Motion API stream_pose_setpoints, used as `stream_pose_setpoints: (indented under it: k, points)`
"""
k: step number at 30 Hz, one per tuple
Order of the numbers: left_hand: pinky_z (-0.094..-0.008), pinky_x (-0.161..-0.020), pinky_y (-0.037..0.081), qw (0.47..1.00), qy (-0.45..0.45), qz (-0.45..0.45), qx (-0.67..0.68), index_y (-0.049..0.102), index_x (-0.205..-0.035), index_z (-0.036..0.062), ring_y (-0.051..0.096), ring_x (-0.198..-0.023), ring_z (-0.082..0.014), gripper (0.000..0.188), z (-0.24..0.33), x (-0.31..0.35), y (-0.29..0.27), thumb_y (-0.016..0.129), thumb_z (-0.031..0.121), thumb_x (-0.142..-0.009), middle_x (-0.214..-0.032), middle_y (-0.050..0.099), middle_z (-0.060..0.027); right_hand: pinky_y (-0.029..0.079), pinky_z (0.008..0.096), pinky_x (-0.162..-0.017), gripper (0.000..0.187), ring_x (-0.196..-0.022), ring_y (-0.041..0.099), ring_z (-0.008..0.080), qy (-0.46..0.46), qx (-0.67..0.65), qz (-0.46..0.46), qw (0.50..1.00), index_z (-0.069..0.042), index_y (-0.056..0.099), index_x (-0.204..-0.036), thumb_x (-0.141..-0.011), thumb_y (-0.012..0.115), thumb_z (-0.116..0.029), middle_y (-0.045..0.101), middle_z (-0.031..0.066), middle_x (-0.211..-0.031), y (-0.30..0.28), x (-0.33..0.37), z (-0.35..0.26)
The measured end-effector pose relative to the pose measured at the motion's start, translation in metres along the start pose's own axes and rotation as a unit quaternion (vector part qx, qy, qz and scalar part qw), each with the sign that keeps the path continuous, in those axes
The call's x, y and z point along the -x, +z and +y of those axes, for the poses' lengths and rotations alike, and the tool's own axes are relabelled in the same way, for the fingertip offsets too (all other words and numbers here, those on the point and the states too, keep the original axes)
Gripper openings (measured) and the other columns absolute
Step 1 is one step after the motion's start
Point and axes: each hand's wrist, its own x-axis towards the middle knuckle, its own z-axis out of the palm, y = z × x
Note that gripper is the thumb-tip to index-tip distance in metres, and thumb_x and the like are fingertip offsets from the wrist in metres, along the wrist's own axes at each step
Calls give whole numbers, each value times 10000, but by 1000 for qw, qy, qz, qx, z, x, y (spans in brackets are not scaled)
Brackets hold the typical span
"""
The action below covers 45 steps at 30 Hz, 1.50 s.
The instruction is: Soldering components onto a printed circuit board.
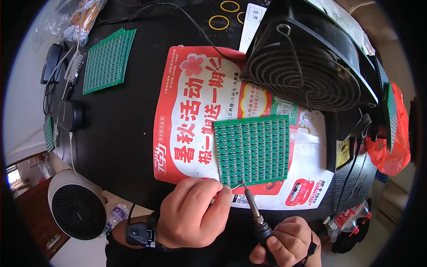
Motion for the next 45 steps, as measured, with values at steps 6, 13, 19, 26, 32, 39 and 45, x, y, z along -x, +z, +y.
stream_pose_setpoints:
  k: [6, 13, 19, 26, 32, 39, 45]
  points:
    - [-336, -586, 488, 1000, -11, 6, 16, 682, -896, -31, 600, -684, -238, 220, 3, -1, 1, 726, -48, -680, -890, 592, -114, 470, 305, -489, 247, -615, 553, 191, -82, -36, 8, 996, 30, 554, -983, -841, 712, -97, 543, 76, -765, -6, -16, 5]
    - [-329, -580, 482, 1000, -12, 8, 13, 680, -882, -23, 602, -681, -233, 210, 3, -1, -1, 721, -49, -678, -889, 594, -104, 458, 300, -487, 222, -610, 539, 189, -93, -40, -1, 995, 30, 556, -967, -841, 701, -82, 536, 69, -761, -8, -16, 4]
    - [-325, -576, 479, 1000, -23, 9, 2, 679, -873, -20, 598, -672, -228, 205, 1, 3, -3, 721, -49, -674, -889, 594, -102, 455, 294, -484, 221, -605, 533, 185, -98, -54, 2, 994, 25, 553, -964, -843, 701, -86, 531, 66, -762, -4, -15, 7]
    - [-318, -569, 465, 999, -27, 23, 19, 683, -868, -15, 581, -652, -220, 199, 2, -1, 1, 719, -54, -677, -873, 599, -93, 478, 303, -484, 237, -591, 525, 186, -71, -35, 26, 997, 0, 519, -980, -876, 686, -131, 494, 64, -750, -12, -15, -1]
    - [-331, -572, 464, 999, -33, 33, 23, 675, -847, -14, 580, -651, -232, 173, 1, -8, -10, 727, -62, -689, -860, 595, -103, 501, 322, -476, 237, -552, 516, 196, -60, 1, 74, 995, -1, 493, -1058, -912, 628, -130, 491, 84, -740, -25, -17, 0]
    - [-317, -464, 445, 991, -95, -76, -49, 687, -1004, 55, 560, -556, -203, 278, -8, -3, -39, 725, -6, -735, -688, 533, -53, 422, 355, -540, 401, -614, 520, 244, -65, 272, 287, 916, 42, 496, -1170, -1006, 484, -323, 551, 173, -810, -39, -14, 47]
    - [-298, -477, 319, 967, 130, 194, -100, 615, -1066, -23, 446, -592, -180, 188, -23, 7, -33, 606, -36, -878, -776, 515, -84, 481, 429, -747, 345, -832, 577, 301, 83, 427, 169, 885, -5, 520, -1251, -1014, 546, -255, 560, 206, -1050, -42, -35, 45]
